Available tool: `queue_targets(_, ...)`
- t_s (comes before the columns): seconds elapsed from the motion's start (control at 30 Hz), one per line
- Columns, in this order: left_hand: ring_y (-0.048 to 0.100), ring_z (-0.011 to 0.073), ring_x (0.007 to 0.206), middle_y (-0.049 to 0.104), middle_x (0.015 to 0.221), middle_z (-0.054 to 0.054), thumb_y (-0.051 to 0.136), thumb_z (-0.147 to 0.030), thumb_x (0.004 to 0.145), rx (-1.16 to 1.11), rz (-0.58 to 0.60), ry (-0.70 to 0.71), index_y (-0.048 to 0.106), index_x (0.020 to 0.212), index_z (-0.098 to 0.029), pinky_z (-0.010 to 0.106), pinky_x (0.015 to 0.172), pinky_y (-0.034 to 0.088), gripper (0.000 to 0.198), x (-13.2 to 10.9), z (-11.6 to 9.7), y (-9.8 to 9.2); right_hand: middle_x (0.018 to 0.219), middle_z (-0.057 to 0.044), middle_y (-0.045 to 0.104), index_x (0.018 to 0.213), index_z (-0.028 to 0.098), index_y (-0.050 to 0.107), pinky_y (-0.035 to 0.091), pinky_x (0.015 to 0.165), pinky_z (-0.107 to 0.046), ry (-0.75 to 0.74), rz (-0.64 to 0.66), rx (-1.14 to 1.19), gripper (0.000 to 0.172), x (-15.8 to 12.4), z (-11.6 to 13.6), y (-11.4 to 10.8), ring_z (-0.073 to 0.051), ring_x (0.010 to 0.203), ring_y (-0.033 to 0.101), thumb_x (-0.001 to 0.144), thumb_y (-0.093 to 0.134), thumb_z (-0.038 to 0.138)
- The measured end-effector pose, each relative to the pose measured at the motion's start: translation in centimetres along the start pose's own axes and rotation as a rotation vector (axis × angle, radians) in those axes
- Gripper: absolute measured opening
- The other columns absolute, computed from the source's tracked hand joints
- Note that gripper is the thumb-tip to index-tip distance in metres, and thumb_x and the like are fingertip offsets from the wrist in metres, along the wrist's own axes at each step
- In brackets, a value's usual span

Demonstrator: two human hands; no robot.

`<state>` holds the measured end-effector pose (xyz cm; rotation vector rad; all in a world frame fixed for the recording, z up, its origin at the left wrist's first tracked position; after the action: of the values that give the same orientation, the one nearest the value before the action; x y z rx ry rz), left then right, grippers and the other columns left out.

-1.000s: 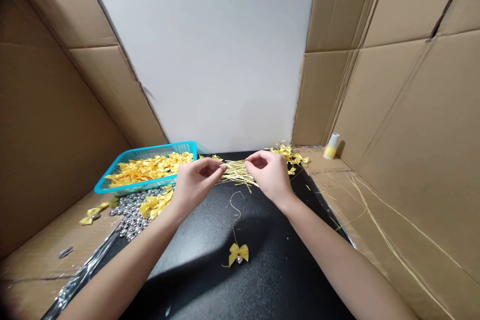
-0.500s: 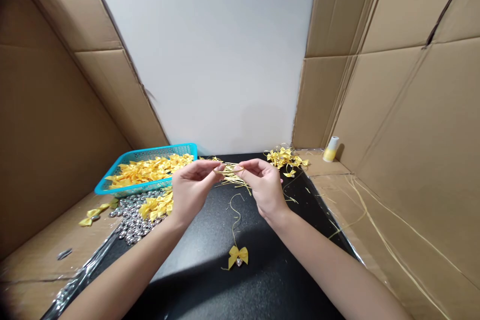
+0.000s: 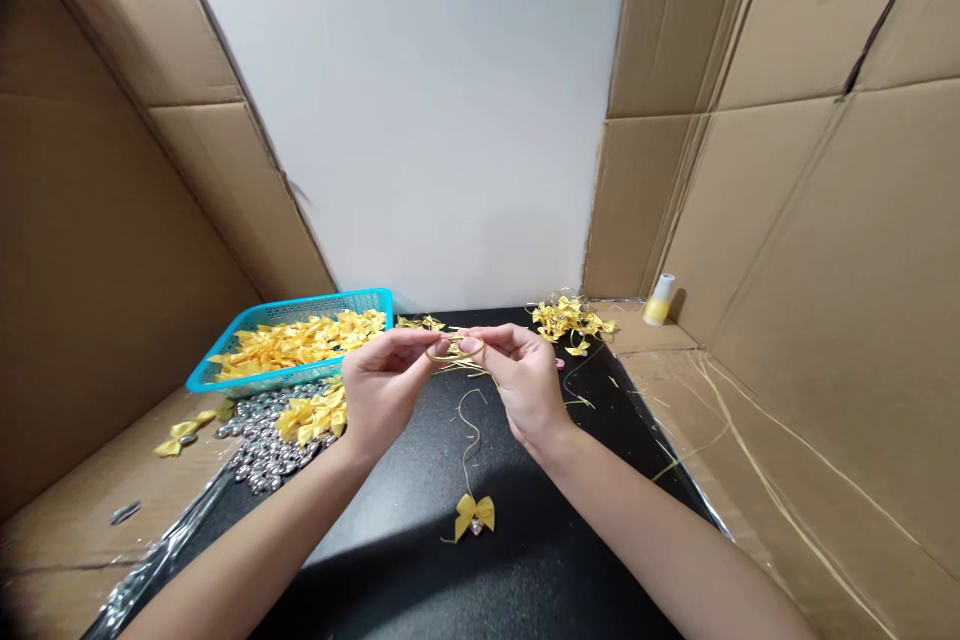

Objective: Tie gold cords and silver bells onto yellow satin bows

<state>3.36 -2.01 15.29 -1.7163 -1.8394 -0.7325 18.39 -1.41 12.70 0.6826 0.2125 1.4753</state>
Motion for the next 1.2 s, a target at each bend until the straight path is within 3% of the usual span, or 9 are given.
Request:
queue_targets(0.5, 0.070, 0.0135, 0.058, 0.076, 0.069, 0.003, 0.076, -0.019, 0.074, 0.041, -0.017, 0.073, 0.074, 0.076, -0.018, 0.022, 0.054, 0.059, 0.003, -0.1, -0.8, 0.1, 0.068, 0.000, 0.076, 0.062, 0.022, 0.075, 0.058, 0.072, -0.028, -0.004, -0.008, 0.002, 0.022, -0.1, -0.1, 0.1, -0.014, 0.067, 0.070, 0.048, 0.091, 0.027)
queue_targets(0.9, 0.071, 0.0132, 0.062, 0.077, 0.073, 0.003, 0.076, -0.016, 0.074, 0.037, 0.028, 0.075, 0.073, 0.078, -0.018, 0.022, 0.057, 0.060, 0.006, -0.2, -0.9, 0.4, 0.069, -0.001, 0.076, 0.064, 0.021, 0.074, 0.058, 0.076, -0.031, -0.049, 0.006, -0.009, 0.019, -0.2, 0.0, 0.1, -0.015, 0.068, 0.070, 0.054, 0.088, 0.028)
queue_targets(1.2, 0.067, 0.0123, 0.057, 0.074, 0.067, 0.002, 0.072, -0.017, 0.074, 0.136, 0.043, 0.101, 0.070, 0.076, -0.017, 0.022, 0.054, 0.057, 0.003, -0.3, -1.3, 0.4, 0.070, -0.002, 0.074, 0.068, 0.021, 0.072, 0.058, 0.073, -0.034, -0.145, -0.006, -0.180, 0.019, -0.4, 0.3, -0.2, -0.017, 0.068, 0.070, 0.061, 0.084, 0.032)
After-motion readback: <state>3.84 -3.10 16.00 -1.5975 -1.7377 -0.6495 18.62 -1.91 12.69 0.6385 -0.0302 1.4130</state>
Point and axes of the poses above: each hand's wrist, its own x-axis towards the middle knuckle, its own y-axis out of the palm, z = x × y, the point moved 7 cm from there along x, towards the middle knuckle
